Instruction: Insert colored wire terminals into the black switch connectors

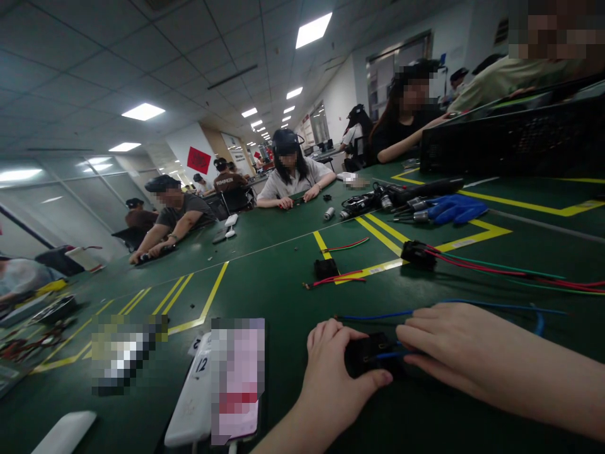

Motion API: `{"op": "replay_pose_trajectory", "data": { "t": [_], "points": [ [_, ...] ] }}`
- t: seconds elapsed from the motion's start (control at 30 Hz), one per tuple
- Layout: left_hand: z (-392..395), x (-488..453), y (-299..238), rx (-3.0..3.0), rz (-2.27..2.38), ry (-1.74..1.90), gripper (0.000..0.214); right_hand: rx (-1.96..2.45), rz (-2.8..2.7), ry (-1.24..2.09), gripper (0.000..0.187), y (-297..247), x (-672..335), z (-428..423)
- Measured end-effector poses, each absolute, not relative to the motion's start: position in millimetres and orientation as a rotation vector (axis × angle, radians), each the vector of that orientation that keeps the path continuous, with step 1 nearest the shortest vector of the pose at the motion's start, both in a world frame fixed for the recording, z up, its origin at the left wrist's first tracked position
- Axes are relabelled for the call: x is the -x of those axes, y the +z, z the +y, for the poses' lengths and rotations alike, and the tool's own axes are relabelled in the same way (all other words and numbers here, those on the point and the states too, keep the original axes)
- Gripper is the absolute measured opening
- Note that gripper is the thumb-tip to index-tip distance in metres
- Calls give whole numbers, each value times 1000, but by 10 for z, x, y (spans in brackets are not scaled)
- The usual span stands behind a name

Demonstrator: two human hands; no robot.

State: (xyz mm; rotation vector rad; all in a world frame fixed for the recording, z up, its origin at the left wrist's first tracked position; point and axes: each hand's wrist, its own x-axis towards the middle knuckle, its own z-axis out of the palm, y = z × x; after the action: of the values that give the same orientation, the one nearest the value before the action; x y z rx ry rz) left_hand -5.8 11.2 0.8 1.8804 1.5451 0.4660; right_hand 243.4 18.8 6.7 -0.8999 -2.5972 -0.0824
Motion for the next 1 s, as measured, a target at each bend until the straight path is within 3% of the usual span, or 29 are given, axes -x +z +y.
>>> {"op": "replay_pose_trajectory", "data": {
  "t": [0.33,0.77,1.0],
  "points": [
    [102,46,35,-1874,1547,463,46,932,-2548,-454,41,-82,-2379,29],
    [107,40,-1,-1877,1547,470,44,1014,-2545,-483,38,-208,-2373,-77],
    [106,41,-2,-1867,1545,461,45,990,-2452,-493,46,-109,-2391,-59]
  ]
}}
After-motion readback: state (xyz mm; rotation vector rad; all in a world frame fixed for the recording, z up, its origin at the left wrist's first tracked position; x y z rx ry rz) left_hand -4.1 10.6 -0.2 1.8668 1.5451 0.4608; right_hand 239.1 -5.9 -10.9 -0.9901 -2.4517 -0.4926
